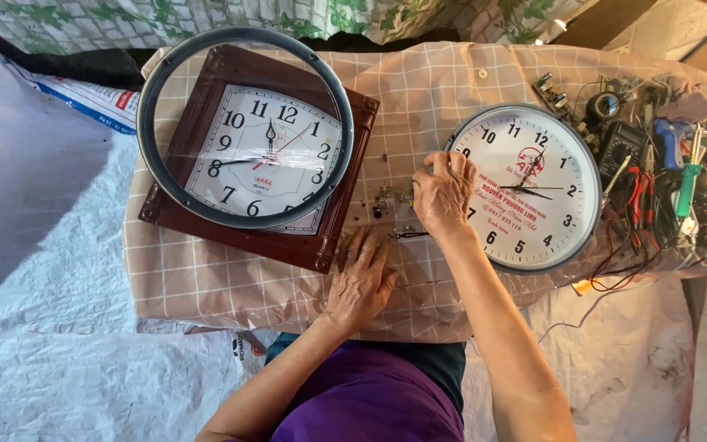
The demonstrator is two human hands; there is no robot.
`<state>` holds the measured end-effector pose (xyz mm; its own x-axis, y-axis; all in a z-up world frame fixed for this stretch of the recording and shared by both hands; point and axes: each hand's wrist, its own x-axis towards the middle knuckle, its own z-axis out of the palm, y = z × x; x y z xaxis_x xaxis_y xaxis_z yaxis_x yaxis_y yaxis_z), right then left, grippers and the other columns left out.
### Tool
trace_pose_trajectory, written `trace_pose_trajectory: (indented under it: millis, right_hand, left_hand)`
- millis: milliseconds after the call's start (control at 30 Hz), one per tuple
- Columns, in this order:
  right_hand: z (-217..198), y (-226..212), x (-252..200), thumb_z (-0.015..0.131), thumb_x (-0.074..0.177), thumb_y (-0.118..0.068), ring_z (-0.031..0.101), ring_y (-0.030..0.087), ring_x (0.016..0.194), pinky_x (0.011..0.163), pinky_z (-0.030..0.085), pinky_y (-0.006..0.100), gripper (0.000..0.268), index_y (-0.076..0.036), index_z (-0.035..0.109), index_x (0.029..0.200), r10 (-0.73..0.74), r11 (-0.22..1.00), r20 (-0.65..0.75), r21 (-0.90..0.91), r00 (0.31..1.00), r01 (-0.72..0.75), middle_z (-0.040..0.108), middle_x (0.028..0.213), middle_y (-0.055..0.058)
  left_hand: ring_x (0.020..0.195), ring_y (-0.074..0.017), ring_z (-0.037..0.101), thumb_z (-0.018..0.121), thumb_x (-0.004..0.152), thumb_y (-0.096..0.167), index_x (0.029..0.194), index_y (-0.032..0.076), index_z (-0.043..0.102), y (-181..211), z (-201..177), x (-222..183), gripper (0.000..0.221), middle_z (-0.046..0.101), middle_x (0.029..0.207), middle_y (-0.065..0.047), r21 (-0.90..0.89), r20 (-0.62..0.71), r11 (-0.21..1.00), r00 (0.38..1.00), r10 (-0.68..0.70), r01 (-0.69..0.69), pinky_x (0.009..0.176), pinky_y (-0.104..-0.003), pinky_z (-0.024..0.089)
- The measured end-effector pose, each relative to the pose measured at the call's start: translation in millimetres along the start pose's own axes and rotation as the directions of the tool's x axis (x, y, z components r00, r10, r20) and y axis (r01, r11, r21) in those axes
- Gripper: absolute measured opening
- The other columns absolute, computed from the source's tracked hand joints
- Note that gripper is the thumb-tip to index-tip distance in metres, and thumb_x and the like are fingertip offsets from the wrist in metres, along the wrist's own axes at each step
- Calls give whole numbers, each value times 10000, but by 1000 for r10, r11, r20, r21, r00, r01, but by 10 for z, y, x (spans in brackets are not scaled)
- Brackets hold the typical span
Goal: The person is assembling a wall clock by installing the hands and adjusting the internal mechanism on a low work surface.
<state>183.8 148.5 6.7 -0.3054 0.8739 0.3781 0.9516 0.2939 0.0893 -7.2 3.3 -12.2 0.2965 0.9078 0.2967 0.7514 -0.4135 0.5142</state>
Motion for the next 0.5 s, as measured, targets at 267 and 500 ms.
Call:
trace_pose_trajectory:
  millis: [267, 500]
  right_hand:
    - [75, 29, -33, 834, 717, -152, 437, 255, 1211, 1068, 330, 454, 191, -146, 661, 800, -15, 999, 12, 48, 1000, 15, 539, 1067, 0]
    - [-488, -213, -284, 677, 968, -161, 602, 256, 1145, 1026, 383, 412, 76, -141, 664, 897, 164, 757, -120, 652, 979, -47, 648, 1018, 61]
  left_hand:
    - [1416, -396, 413, 670, 911, 396, 1338, 59, 622, 4, -34, 15, 546, 486, 1500, -180, 7, -29, 1000, 999, 26, -26, 1171, -592, 241]
    - [1416, -371, 436, 676, 928, 350, 1303, 65, 662, 12, -56, 12, 471, 515, 1488, -173, -55, -74, 998, 997, 22, -26, 1150, -563, 278]
